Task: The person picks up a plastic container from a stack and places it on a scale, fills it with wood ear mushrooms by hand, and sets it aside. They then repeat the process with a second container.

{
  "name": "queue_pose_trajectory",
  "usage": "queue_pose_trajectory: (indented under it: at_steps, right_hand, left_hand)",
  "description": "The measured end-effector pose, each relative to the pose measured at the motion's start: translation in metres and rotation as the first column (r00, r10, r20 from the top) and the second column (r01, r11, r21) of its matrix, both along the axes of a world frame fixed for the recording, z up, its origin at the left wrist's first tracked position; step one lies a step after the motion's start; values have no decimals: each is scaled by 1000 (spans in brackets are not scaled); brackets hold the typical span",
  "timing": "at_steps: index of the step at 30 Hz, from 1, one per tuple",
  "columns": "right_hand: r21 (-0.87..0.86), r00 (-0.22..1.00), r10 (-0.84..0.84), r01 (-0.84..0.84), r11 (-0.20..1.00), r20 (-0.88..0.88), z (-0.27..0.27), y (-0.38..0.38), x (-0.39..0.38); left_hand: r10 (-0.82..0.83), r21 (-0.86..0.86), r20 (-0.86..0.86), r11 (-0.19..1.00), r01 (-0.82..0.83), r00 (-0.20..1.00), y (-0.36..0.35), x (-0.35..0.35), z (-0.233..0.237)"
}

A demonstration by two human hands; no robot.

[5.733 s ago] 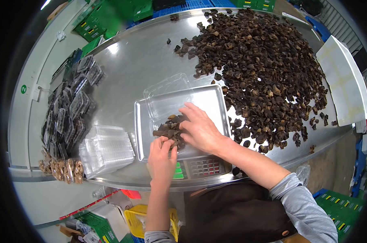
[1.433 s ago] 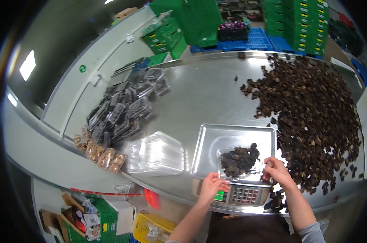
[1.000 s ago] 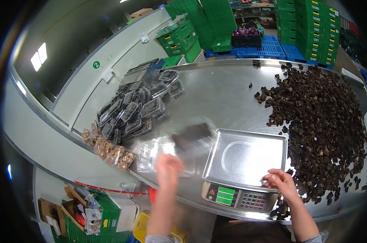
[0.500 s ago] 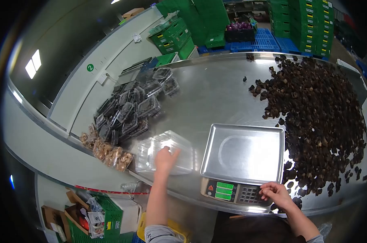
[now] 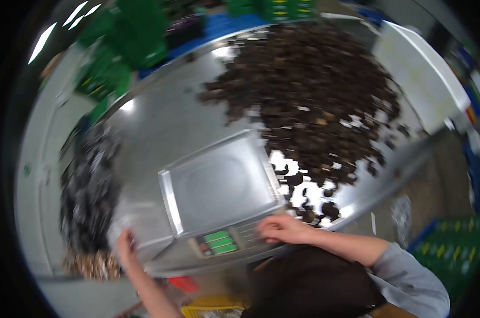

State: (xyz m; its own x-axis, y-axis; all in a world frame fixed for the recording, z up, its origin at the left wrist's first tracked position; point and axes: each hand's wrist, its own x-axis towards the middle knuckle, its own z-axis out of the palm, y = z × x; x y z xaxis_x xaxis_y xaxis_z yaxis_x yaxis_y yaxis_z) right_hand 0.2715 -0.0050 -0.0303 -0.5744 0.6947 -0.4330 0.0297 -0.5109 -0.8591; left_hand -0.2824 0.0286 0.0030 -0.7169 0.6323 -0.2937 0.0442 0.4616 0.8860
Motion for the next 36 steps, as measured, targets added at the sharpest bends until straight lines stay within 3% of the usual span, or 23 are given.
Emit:
queue_pose_trajectory:
  at_steps: [1, 2, 3, 5, 6, 7, 9, 11, 12, 13, 14, 15, 17, 18, 19, 20, 23, 25, 27, 29, 31, 33, 36]
  right_hand:
    - [34, 1000, 27, -27, 999, 2, 9, 1, 4]
    - [11, 1000, 24, -24, 1000, -11, 8, 0, 6]
    - [5, 1000, 25, -25, 1000, -1, 7, 0, 8]
    - [6, 1000, 3, -3, 1000, -7, 3, -1, 12]
    - [1, 1000, -13, 13, 1000, 0, 4, -1, 19]
    - [105, 997, -44, 38, 994, 56, 5, 0, 24]
    - [358, 971, -143, 67, 931, 189, 3, 3, 38]
    - [627, 918, -289, 58, 777, 273, -6, 13, 59]
    - [613, 891, -301, 32, 789, 341, -4, 18, 74]
    - [600, 860, -311, 7, 800, 405, 0, 28, 93]
    - [726, 806, -410, -34, 687, 426, -10, 40, 116]
    - [824, 749, -507, -89, 559, 425, -21, 53, 140]
    - [791, 650, -537, -167, 589, 538, -15, 85, 184]
    - [829, 602, -598, -220, 514, 530, -16, 100, 197]
    - [857, 552, -658, -276, 435, 512, -21, 111, 206]
    - [856, 552, -658, -268, 442, 513, -24, 121, 211]
    - [787, 452, -646, -397, 472, 615, -36, 138, 213]
    - [619, 326, -526, -458, 638, 785, -44, 132, 211]
    - [700, 419, -561, -414, 582, 714, -55, 113, 220]
    - [747, 461, -588, -408, 525, 665, -49, 86, 225]
    - [828, 548, -624, -311, 467, 558, -57, 56, 232]
    - [851, 549, -654, -275, 447, 521, -63, 26, 236]
    - [839, 579, -624, -225, 496, 524, -59, -5, 240]
  left_hand:
    - [64, 74, 1, 995, -64, 998, 1, 1, -1]
    - [97, 89, -151, 992, -84, 984, 2, -6, -2]
    - [104, 188, -421, 982, -26, 901, -3, -7, -8]
    - [221, 288, -825, 956, 50, 520, -6, 92, 27]
    - [167, 289, -825, 946, 150, 540, -7, 118, 22]
    - [116, 291, -828, 926, 242, 549, -10, 142, 16]
    - [-178, -7, -959, 795, 606, 222, -14, 211, 11]
    - [-495, -184, -844, 630, 754, 208, -8, 271, 3]
    - [-504, -190, -838, 628, 755, 208, -6, 286, 2]
    - [-659, -388, -745, 555, 736, 104, -2, 297, 1]
    - [-790, -567, -613, 446, 693, 7, 0, 308, 2]
    - [-796, -574, -605, 440, 691, 4, -1, 320, 9]
    - [-609, -406, -793, 511, 758, -14, -5, 345, 28]
    - [-617, -417, -786, 505, 756, -22, -5, 360, 30]
    - [-608, -309, -792, 465, 830, 45, -5, 376, 30]
    - [-602, -191, -790, 420, 887, 114, -2, 394, 30]
    - [-742, -57, -652, 254, 965, 157, 20, 477, 14]
    - [-785, -30, -600, 218, 976, 156, 40, 526, -22]
    - [-825, -101, -541, 257, 961, 164, 56, 565, -67]
    - [-782, -239, -623, 186, 953, -3, 53, 593, -86]
    - [-797, -142, -594, -30, 989, -109, 42, 607, -95]
    - [-748, -127, -646, -86, 988, -148, 24, 613, -98]
    - [-774, -162, -580, -197, 967, -254, 5, 607, -92]
